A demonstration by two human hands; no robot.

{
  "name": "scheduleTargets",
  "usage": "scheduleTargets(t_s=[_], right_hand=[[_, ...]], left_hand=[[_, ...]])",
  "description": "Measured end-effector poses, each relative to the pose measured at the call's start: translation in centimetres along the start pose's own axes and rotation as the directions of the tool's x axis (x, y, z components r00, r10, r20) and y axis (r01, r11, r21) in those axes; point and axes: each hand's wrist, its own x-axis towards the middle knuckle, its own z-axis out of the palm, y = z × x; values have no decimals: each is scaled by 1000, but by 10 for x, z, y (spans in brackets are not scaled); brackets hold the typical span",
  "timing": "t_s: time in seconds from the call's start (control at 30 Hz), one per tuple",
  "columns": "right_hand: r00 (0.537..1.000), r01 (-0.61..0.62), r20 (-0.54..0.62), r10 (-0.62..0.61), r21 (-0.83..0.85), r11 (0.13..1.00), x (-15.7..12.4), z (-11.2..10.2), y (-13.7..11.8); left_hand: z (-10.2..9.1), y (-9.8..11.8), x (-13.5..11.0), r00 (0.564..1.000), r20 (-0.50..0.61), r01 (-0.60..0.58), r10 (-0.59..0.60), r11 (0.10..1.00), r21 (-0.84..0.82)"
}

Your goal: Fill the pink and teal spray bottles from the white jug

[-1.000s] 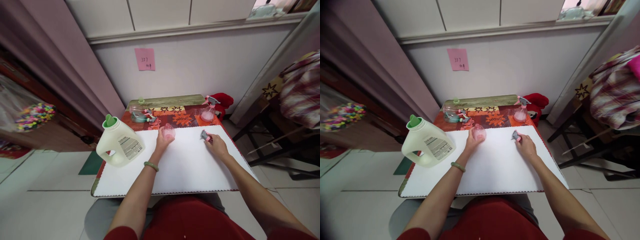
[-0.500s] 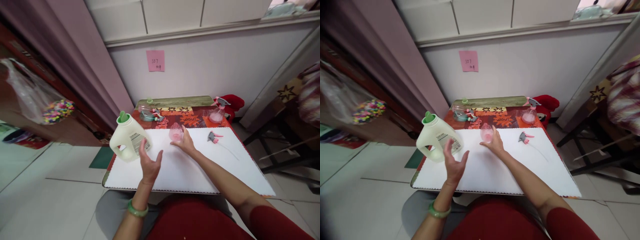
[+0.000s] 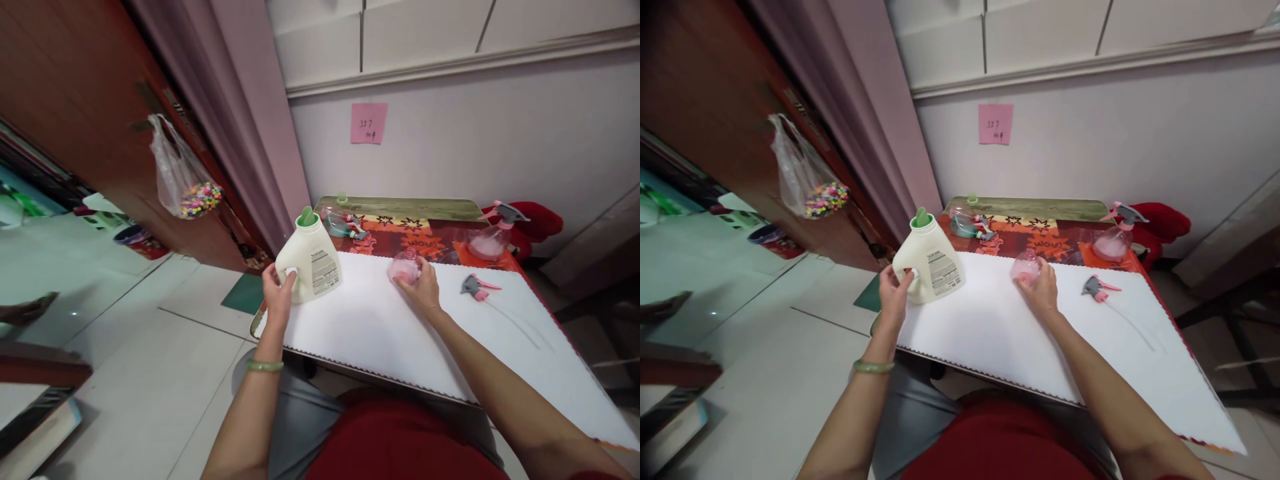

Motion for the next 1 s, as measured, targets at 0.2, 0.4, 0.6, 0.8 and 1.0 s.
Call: scheduleTargets(t_s=[0.2,0.4,0.6,0.8,1.0], right_hand=[[993,73,-97,-72,14,997,-25,-18,-9],[932,361,-79,-353,129,924,-80,-35,-29],[903,-45,374,-214,576,816,-90,-7,-77],[703,-356,624,-343,725,590,-68,17,-111],[737,-430,581,-345,797,423,-59,37,-113]], left_hand=[[10,-2,10,995,25,96,-96,995,-1],[-7,38,-5,998,20,63,-65,995,75],[-24,74,-29,996,79,13,-38,955,297],[-21,90,-54,985,164,-134,55,846,517],[-10,106,-68,962,245,-242,118,783,573]])
